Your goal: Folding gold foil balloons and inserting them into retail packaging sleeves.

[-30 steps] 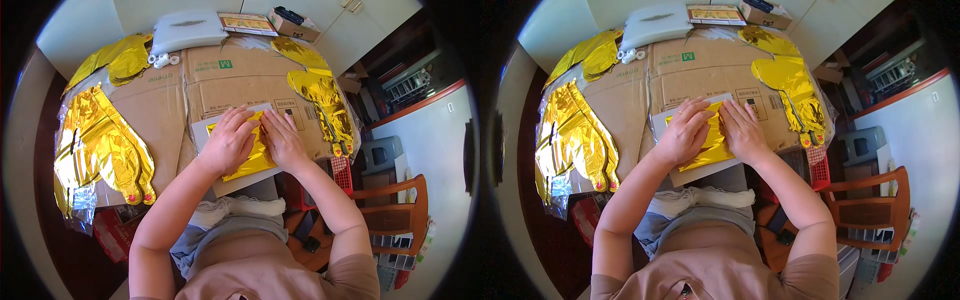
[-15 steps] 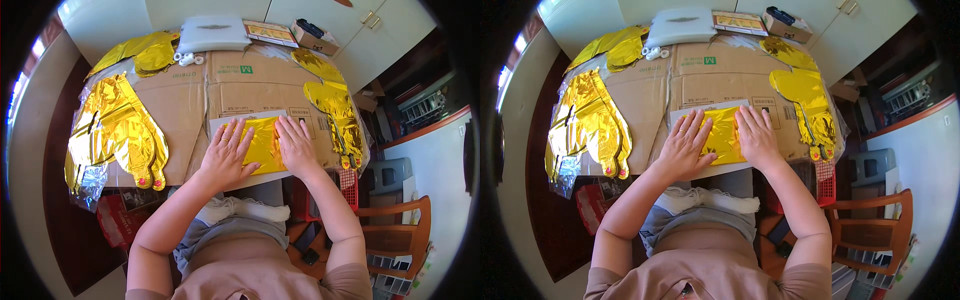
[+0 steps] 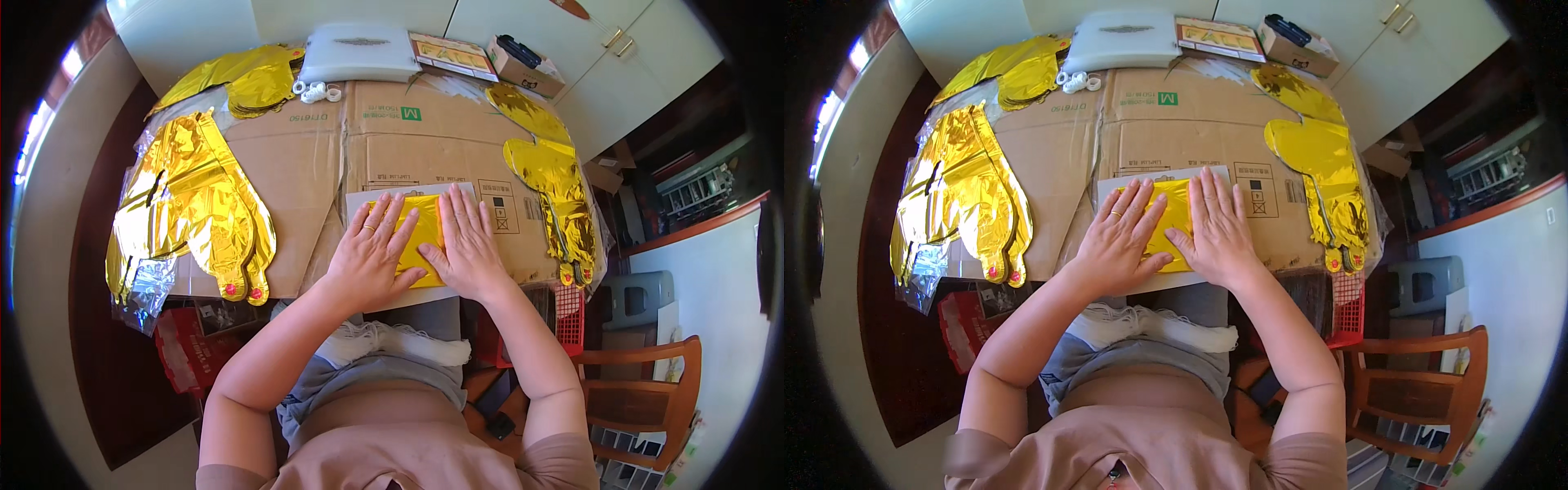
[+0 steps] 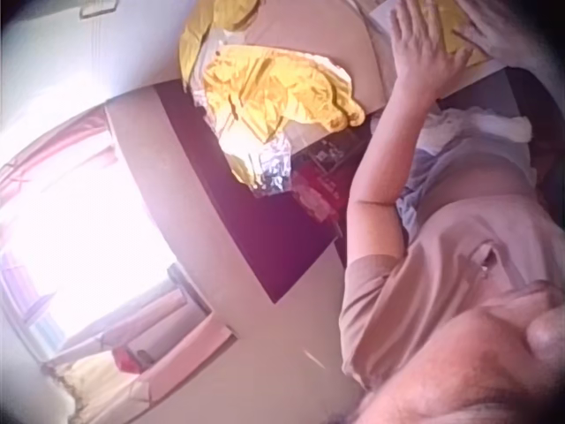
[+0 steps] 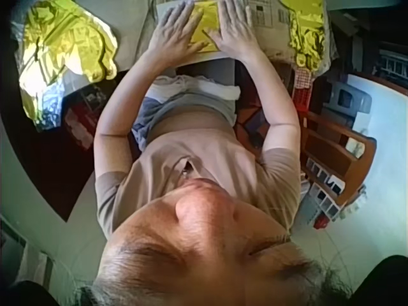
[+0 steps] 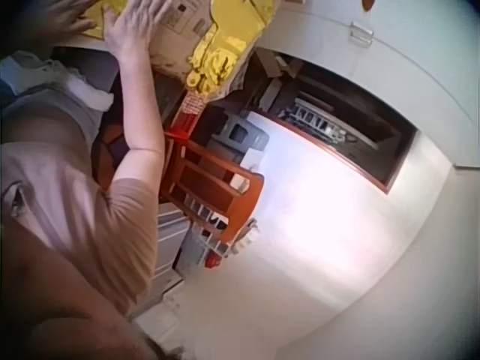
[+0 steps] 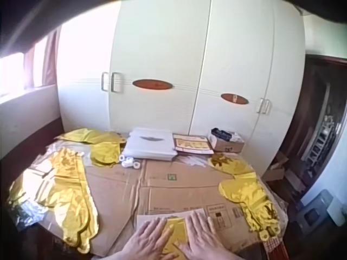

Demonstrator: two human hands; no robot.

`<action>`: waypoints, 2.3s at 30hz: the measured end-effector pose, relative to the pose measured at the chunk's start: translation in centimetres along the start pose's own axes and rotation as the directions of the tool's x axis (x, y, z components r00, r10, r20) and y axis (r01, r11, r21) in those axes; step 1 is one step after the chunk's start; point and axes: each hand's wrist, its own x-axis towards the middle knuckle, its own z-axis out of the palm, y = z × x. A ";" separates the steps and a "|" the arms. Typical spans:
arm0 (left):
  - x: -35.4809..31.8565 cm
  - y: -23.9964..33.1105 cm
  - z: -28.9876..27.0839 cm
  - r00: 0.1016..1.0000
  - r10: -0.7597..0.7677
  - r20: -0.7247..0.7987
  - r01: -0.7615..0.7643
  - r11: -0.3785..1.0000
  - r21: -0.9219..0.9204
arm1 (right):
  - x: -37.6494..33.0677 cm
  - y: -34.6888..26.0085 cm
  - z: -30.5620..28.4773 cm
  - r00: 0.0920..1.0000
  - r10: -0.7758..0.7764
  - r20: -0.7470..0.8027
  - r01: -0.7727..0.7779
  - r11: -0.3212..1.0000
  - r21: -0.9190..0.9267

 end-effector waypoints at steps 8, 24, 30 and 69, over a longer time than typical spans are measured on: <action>-2.0 -1.7 -3.3 0.987 -0.158 0.000 0.157 0.977 -0.144 | -0.1 0.0 0.5 1.000 0.023 -0.017 -0.023 1.000 -0.016; -2.9 -3.2 -3.4 1.000 -0.004 -0.005 0.003 0.991 -0.137 | 1.1 -0.6 -0.2 0.999 -0.016 -0.040 0.017 0.999 0.033; -2.8 -2.8 -3.9 0.999 -0.038 0.006 0.038 0.994 -0.098 | 0.9 1.7 -1.1 0.992 -0.107 -0.067 0.116 0.981 0.154; -2.4 -2.1 -2.1 0.989 -0.103 -0.106 0.091 0.989 -0.113 | -0.1 4.3 0.9 0.923 0.200 -0.327 0.109 0.681 0.724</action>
